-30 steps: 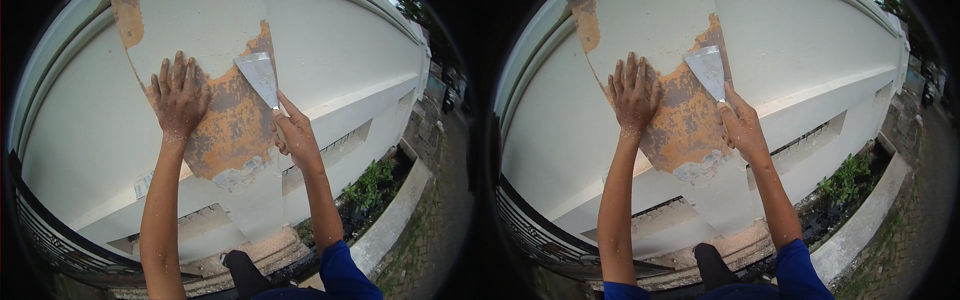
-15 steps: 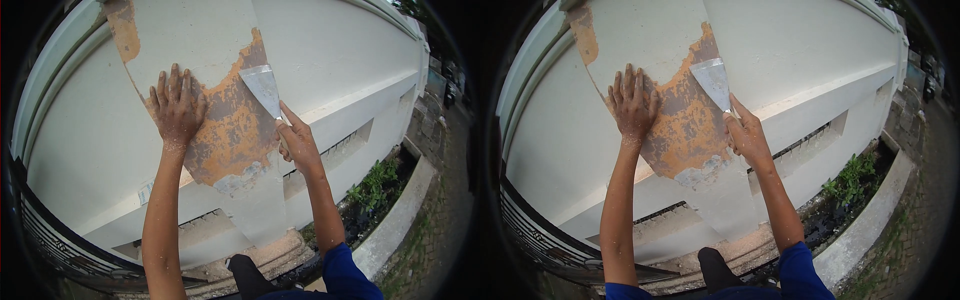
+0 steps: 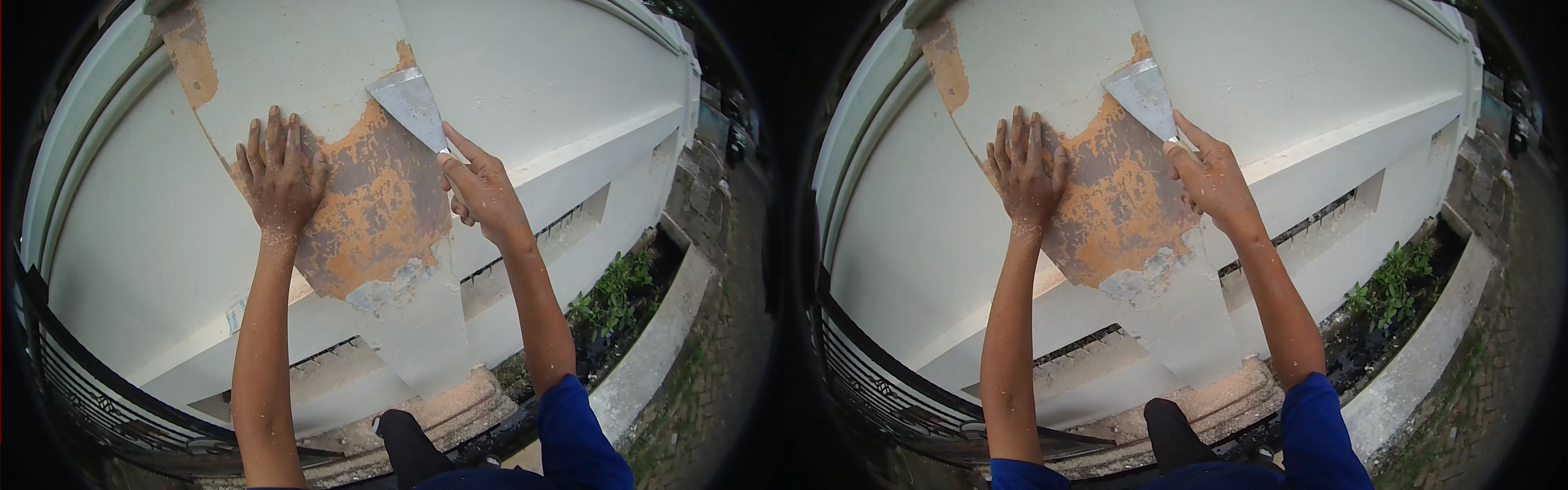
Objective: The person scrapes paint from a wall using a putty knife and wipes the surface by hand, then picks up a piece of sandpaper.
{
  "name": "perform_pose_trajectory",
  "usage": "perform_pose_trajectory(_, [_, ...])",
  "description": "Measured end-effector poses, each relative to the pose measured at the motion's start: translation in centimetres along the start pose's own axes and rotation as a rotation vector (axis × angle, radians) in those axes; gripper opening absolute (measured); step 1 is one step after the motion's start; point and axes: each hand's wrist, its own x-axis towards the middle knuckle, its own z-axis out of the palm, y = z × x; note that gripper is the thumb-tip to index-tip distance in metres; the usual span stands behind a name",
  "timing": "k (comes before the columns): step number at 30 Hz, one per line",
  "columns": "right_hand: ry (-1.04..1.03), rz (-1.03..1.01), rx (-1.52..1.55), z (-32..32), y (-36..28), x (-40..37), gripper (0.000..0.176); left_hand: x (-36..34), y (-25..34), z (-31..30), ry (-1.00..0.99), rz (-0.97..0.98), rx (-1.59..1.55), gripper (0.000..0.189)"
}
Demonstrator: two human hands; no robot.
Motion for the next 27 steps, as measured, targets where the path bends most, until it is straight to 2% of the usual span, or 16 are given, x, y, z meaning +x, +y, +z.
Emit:
perform_pose_trajectory(6, [0.043, 0.093, -0.16, -3.2, 0.7, -0.5, 0.049, 0.0, -0.1, 0.1, -0.004, -0.012, 0.065, 0.058])
perform_pose_trajectory(10, [0.013, -0.003, -0.163, -2.9, -1.0, 1.7, 0.049, 0.0, 0.0, 0.2, 0.005, -0.013, 0.07, 0.056])
perform_pose_trajectory(14, [0.052, 0.039, -0.171, -4.7, 0.1, 1.1, 0.05, 0.0, -0.1, 0.1, 0.013, -0.014, 0.033, 0.056])
perform_pose_trajectory(17, [0.074, 0.051, -0.111, -3.1, -0.6, 2.1, 0.049, -0.1, 0.0, 0.0, 0.017, -0.001, -0.009, 0.057])
perform_pose_trajectory(23, [0.061, 0.059, -0.234, -4.4, -1.3, 1.6, 0.052, 0.0, -0.2, 0.1, 0.024, 0.004, -0.001, 0.058])
perform_pose_trajectory(27, [0.064, 0.035, -0.214, -3.3, -1.7, 2.4, 0.052, -0.2, 0.0, 0.1, 0.012, 0.009, 0.001, 0.058])
